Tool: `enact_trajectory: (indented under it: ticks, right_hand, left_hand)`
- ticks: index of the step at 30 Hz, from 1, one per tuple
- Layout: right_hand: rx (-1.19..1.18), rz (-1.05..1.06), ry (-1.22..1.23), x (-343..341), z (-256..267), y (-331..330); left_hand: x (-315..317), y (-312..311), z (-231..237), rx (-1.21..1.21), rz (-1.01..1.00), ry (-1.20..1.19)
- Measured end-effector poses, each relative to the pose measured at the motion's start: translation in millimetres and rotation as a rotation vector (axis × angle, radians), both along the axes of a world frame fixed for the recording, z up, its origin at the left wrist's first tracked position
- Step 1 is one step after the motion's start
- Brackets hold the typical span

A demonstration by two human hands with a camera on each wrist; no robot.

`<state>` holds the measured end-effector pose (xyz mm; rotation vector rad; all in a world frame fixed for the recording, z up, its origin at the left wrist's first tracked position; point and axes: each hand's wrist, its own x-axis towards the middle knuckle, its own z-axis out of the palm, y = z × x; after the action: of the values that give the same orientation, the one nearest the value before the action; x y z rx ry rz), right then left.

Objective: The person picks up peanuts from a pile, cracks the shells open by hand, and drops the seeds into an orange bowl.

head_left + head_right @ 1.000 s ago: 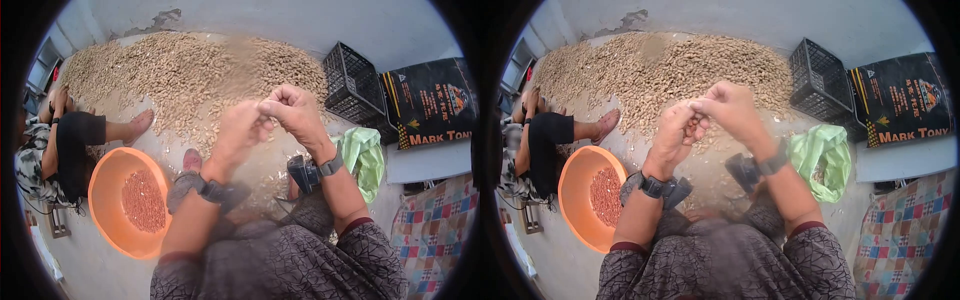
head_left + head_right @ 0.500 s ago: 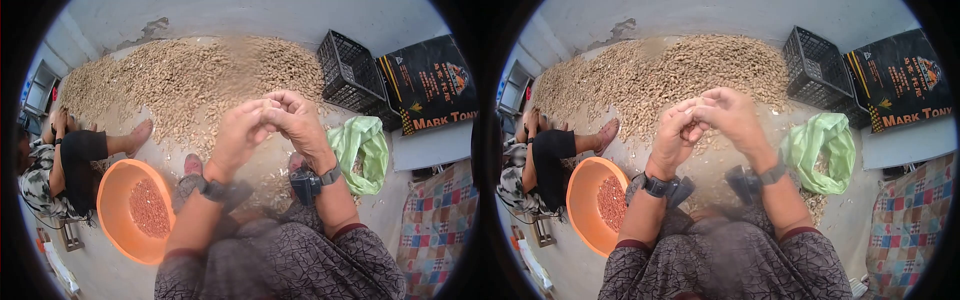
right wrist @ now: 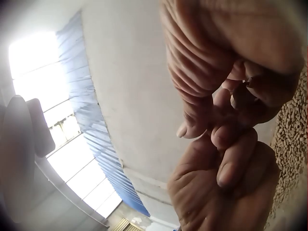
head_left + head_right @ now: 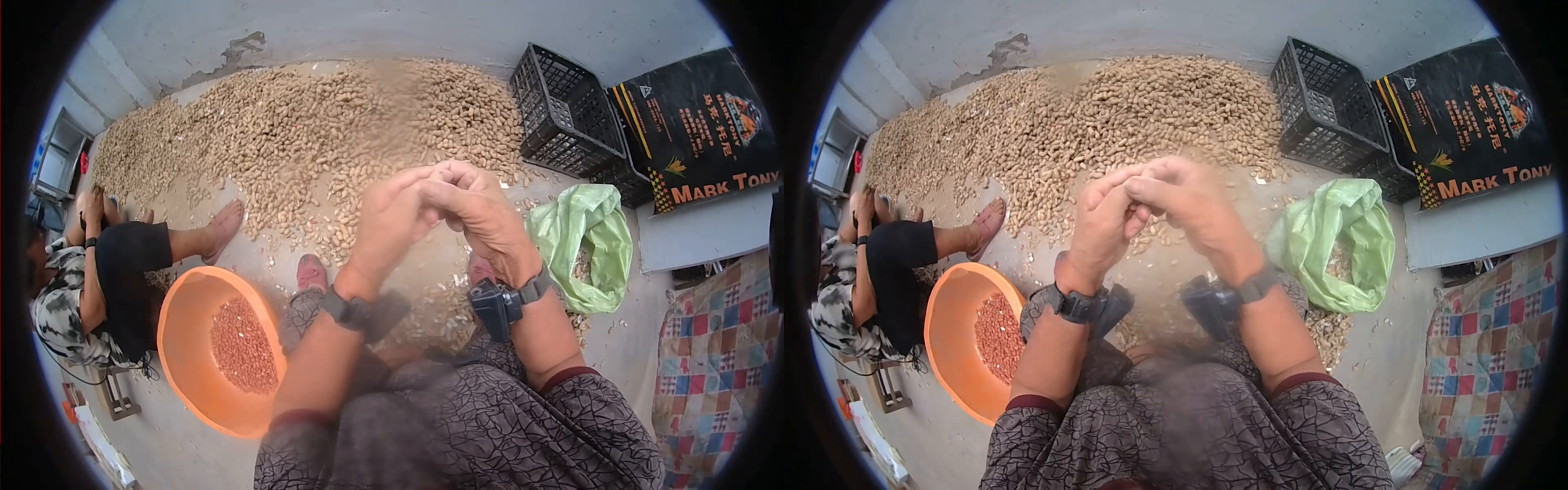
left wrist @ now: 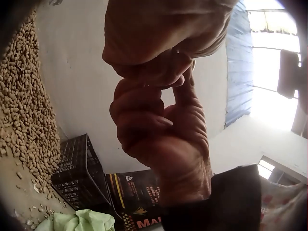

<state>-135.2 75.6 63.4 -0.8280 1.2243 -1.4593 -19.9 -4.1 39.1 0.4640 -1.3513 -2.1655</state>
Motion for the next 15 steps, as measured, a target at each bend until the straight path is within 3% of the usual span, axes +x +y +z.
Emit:
enact_trajectory:
  ticks: [3, 6, 15]
  right_hand:
    - [-0.052, 0.044, -0.046, 4, 5, -2]
    - [-0.022, -0.043, -0.168, 5, 0, -4]
    - [-0.093, -0.062, -0.316, 1, -12, -13]
  left_hand:
    - [-1, -2, -5, -0.101, 0.008, -0.042]
    - [0, -2, -4, -0.092, -0.005, -0.054]
    - [-7, 11, -9, -0.053, 0.081, 0.107]
